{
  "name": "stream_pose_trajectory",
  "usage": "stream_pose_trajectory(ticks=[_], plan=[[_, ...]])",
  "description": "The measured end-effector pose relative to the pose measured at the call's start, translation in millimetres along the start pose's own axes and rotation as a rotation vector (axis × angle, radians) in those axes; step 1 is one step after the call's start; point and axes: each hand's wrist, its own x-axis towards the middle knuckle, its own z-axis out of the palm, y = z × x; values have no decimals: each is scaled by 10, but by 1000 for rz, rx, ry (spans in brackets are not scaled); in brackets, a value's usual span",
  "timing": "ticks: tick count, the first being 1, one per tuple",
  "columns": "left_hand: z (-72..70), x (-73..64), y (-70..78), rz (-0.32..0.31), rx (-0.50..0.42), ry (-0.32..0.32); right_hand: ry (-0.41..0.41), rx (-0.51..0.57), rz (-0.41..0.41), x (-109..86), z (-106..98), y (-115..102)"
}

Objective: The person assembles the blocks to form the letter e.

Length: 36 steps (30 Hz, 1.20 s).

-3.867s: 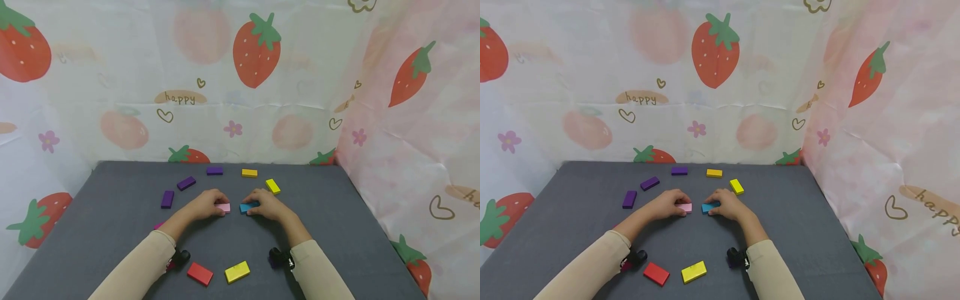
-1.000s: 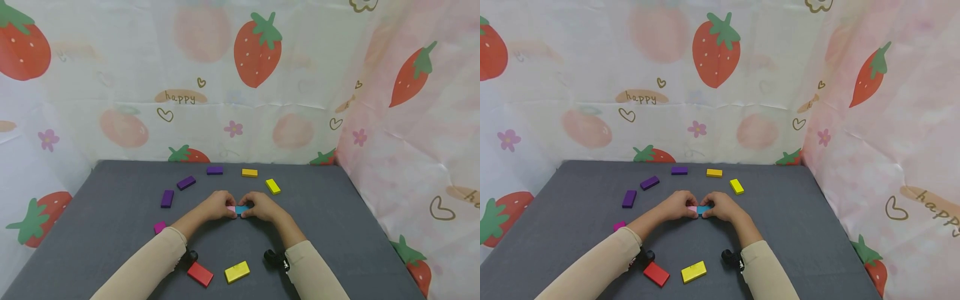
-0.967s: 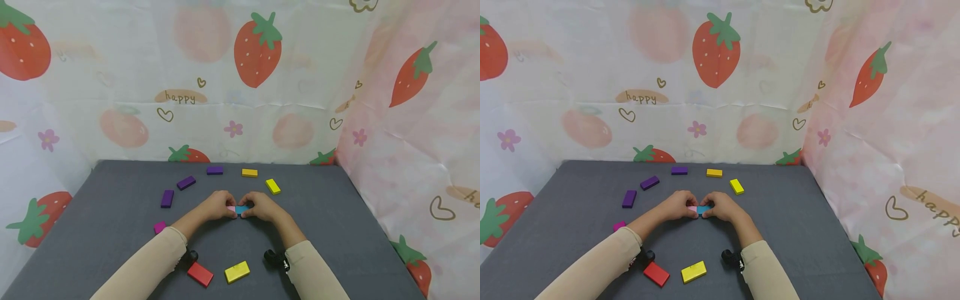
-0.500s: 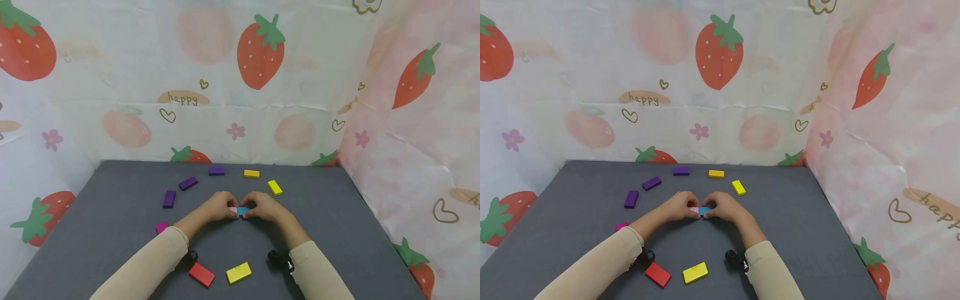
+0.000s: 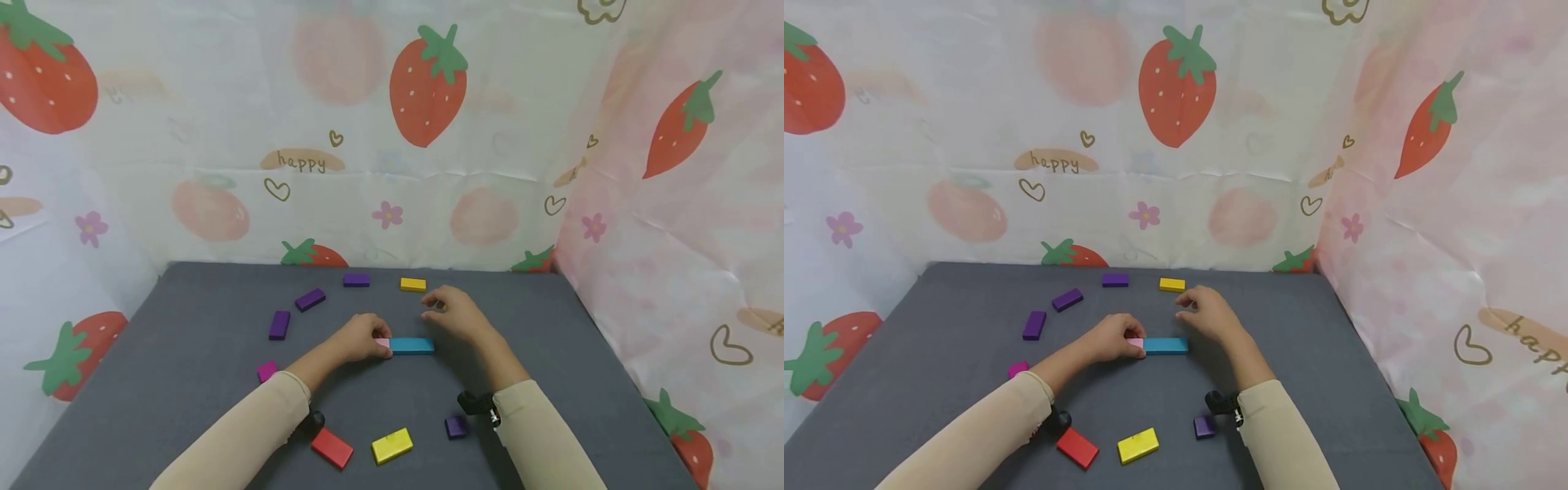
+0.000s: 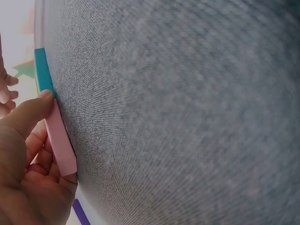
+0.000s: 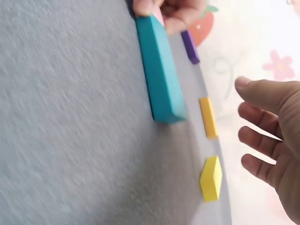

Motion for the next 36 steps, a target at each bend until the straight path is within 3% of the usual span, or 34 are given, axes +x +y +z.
stream_pose_trajectory(ticks=[5,15,36], plan=[[17,-7,-18,13,-2,12,68,-12,40,25,-64,155],[34,-15,-42,3,-12,14,187,51,216,56,-47,385],[30,-36,-35,-9,-28,16,195,74,373,94,119,539]])
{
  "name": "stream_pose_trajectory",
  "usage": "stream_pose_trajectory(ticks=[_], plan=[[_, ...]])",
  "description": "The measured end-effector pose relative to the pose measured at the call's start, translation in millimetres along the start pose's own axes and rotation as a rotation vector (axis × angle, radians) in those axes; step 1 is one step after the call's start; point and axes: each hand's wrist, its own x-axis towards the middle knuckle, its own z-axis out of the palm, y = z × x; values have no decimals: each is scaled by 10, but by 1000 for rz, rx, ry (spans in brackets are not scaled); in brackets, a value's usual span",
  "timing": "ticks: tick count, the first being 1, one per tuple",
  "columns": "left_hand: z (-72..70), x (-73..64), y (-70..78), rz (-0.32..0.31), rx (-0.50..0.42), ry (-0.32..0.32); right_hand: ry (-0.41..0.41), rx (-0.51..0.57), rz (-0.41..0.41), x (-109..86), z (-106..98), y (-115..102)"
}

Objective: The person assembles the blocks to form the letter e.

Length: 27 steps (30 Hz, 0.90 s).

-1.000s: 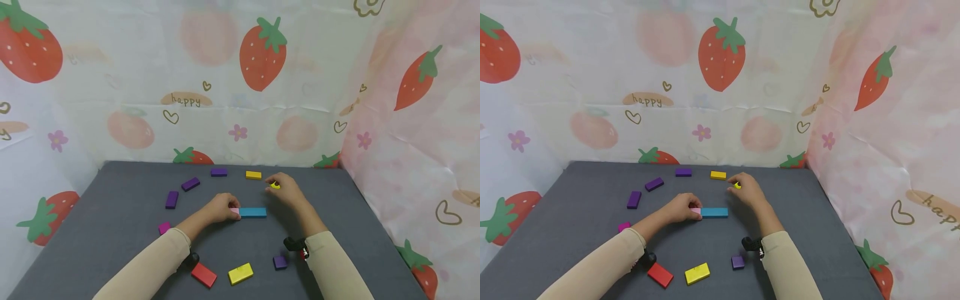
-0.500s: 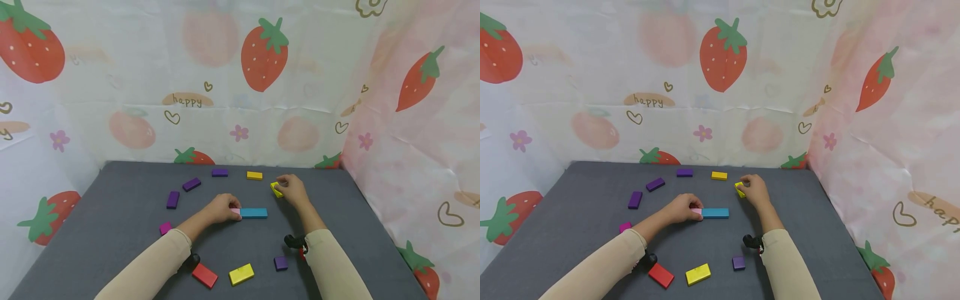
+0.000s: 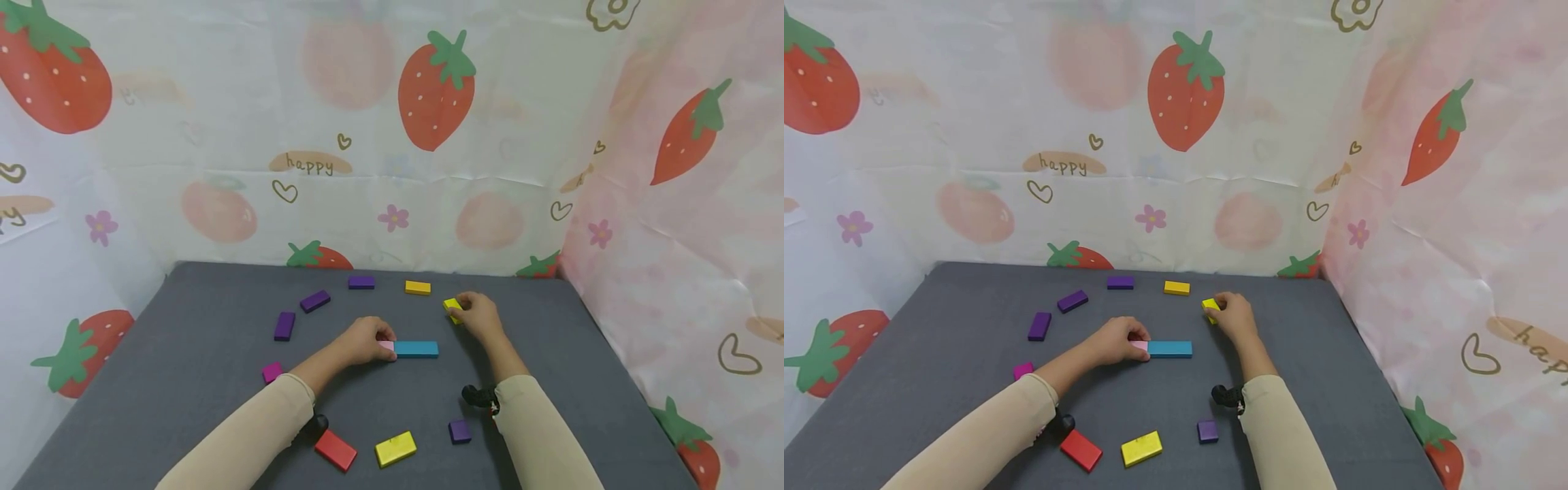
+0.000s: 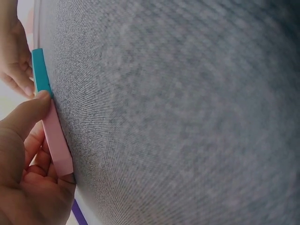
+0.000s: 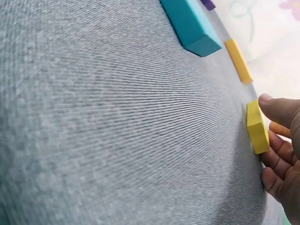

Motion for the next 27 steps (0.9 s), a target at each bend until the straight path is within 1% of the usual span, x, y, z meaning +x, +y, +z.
stream_pose_trajectory(ticks=[7,11,14,18,22,27], plan=[[-23,-17,-10,-2,-6,8,2,-2,20,16,57,-25],[-18,-5,-26,14,-9,0,21,-23,46,22,89,-48],[-20,1,-23,13,-7,1,34,-34,59,28,104,-73],[-34,0,-8,8,-8,12,42,-27,55,37,95,-95],[-28,0,-8,18,-16,4,46,-16,62,14,77,-97],[-15,5,-9,7,-25,-9,34,-13,58,-38,74,-110]])
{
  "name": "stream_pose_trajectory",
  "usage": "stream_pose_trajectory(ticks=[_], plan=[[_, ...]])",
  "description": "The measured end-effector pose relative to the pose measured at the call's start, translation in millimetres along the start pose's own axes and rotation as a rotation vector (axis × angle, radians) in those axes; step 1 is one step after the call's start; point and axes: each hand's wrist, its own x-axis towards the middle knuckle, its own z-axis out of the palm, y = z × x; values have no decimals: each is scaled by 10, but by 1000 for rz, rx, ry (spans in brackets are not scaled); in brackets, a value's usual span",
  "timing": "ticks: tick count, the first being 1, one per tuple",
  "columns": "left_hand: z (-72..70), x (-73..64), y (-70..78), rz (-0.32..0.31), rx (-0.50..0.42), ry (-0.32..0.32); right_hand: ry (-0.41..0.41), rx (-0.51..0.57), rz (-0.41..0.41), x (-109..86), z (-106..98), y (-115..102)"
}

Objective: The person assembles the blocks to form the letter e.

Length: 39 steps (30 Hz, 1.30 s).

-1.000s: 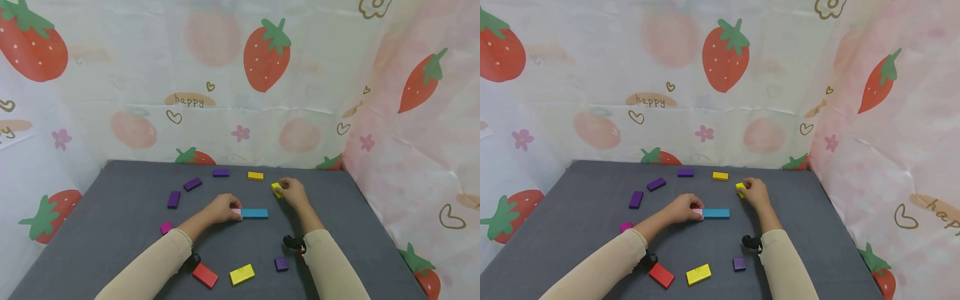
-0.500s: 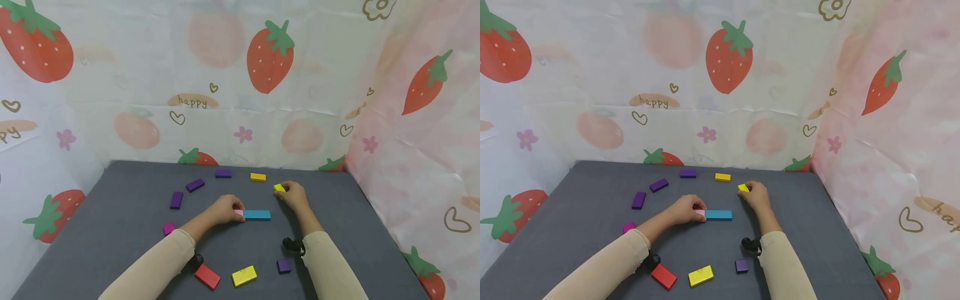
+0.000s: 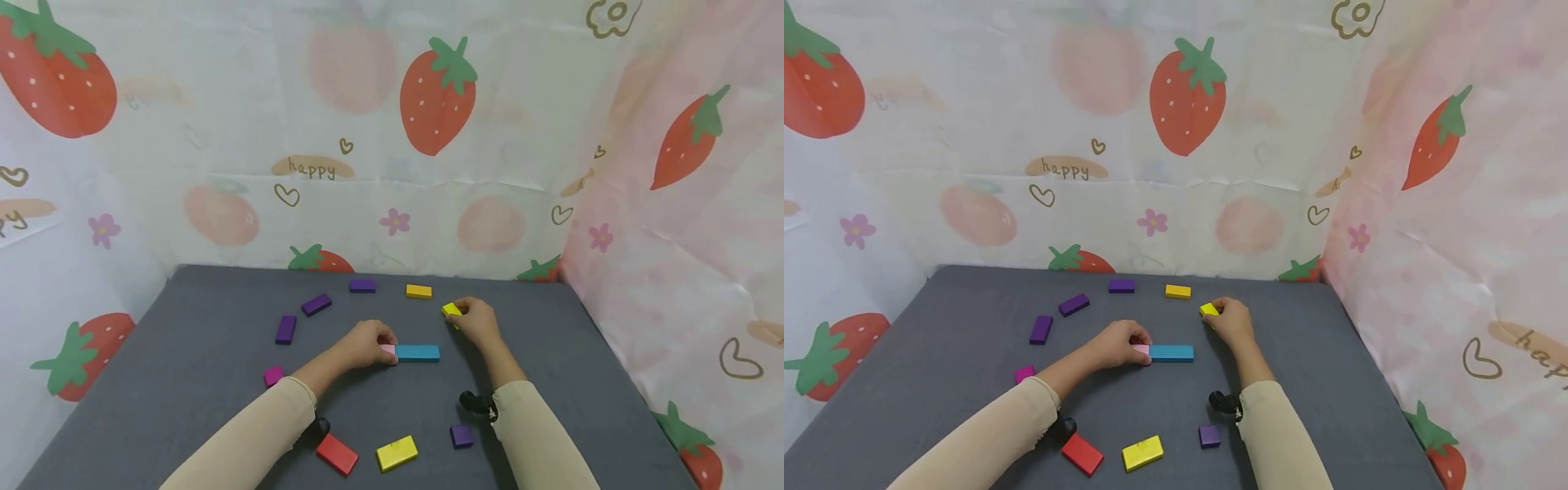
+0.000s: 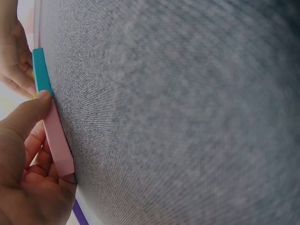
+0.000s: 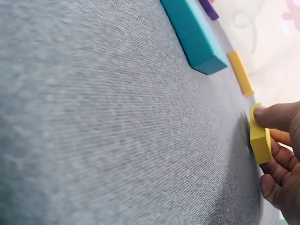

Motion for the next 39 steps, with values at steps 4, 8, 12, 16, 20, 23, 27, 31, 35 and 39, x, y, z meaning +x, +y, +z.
stream_pose_trajectory(ticks=[4,8,12,16,20,23,27,31,35,39], plan=[[7,-4,-3,0,1,4,-10,27,-26,-44,13,-28],[5,-5,6,0,1,10,-18,46,-52,-84,14,-81],[-2,-3,20,-3,-4,10,-34,60,-61,-115,16,-135],[-2,7,15,-4,0,3,-55,85,-63,-137,29,-168],[-1,20,3,-5,4,1,-76,95,-74,-161,54,-192],[-2,28,-2,-8,2,-4,-90,94,-81,-185,74,-211],[0,26,0,-13,4,-8,-101,95,-81,-212,115,-237],[2,22,7,-15,12,-8,-109,96,-66,-229,160,-254],[5,25,14,-15,12,-7,-119,100,-64,-250,179,-262],[5,36,11,-23,17,-9,-127,101,-71,-268,187,-266]])
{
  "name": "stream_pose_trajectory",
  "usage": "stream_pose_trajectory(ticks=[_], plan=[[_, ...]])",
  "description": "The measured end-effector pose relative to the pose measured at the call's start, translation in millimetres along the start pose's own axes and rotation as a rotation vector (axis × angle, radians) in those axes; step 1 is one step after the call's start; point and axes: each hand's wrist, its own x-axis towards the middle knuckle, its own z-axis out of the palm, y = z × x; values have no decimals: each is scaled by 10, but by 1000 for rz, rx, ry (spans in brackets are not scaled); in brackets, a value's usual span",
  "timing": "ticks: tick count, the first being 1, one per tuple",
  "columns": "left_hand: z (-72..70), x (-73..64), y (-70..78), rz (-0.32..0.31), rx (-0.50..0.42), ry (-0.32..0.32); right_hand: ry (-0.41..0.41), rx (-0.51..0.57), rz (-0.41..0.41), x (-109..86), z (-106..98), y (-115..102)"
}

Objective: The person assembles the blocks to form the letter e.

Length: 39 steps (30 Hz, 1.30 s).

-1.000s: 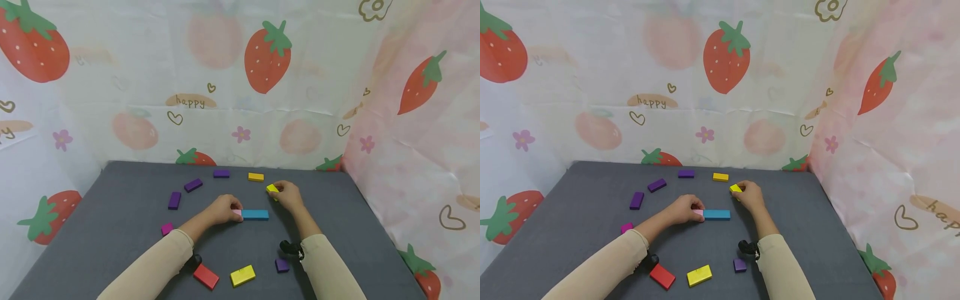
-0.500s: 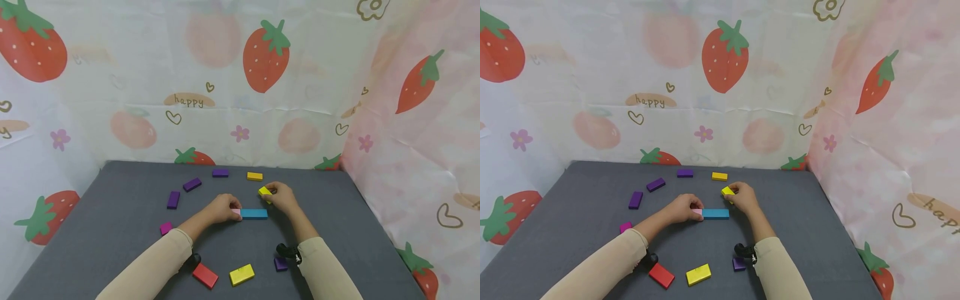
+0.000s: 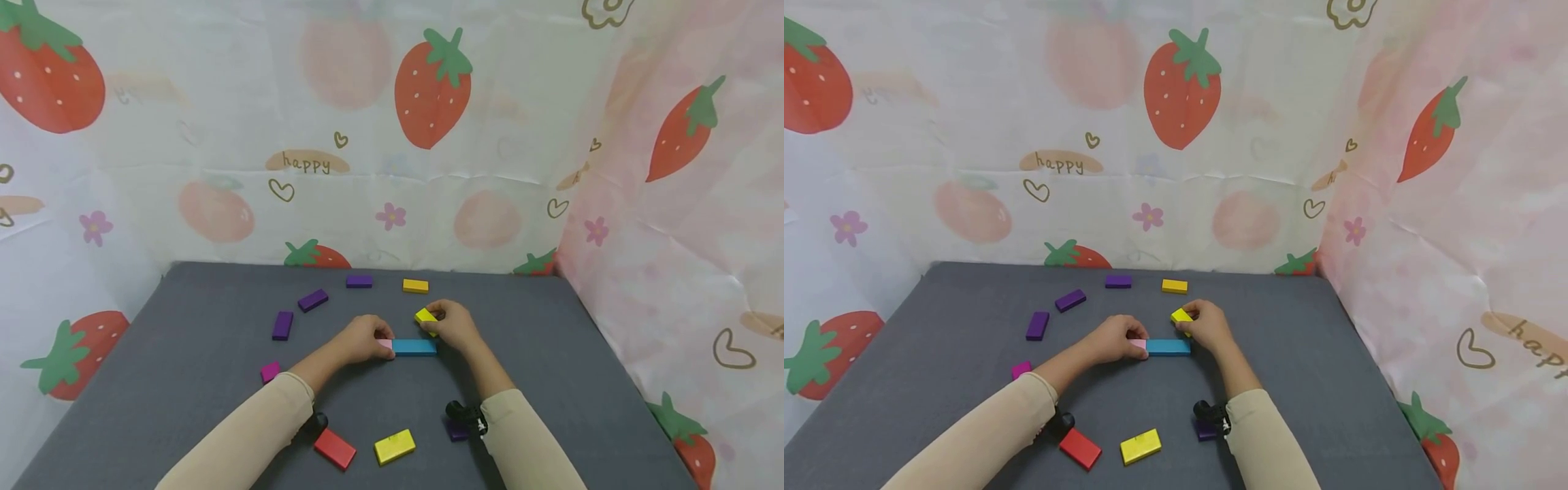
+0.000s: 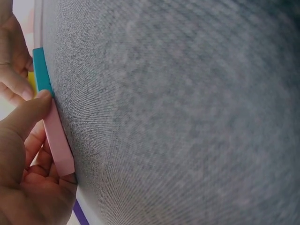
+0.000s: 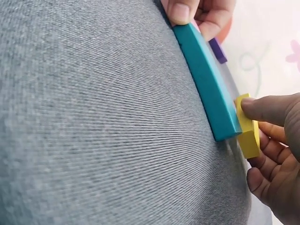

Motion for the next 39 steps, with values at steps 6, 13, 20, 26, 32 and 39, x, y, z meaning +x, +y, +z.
stream_pose_trajectory(ticks=[6,13,20,26,32,39], plan=[[-1,19,-26,0,3,-10,0,-15,0,-26,16,-11],[-1,10,-13,-13,2,-16,-11,-23,-2,-54,29,2],[-11,7,11,-14,4,-9,-15,-23,4,-58,24,-8],[-23,2,20,-15,4,-14,-24,-34,9,-51,24,-4],[-28,-2,20,-13,0,-18,-25,-44,14,-60,23,-11],[-17,8,8,-9,-1,-16,-17,-44,25,-63,20,-3]])
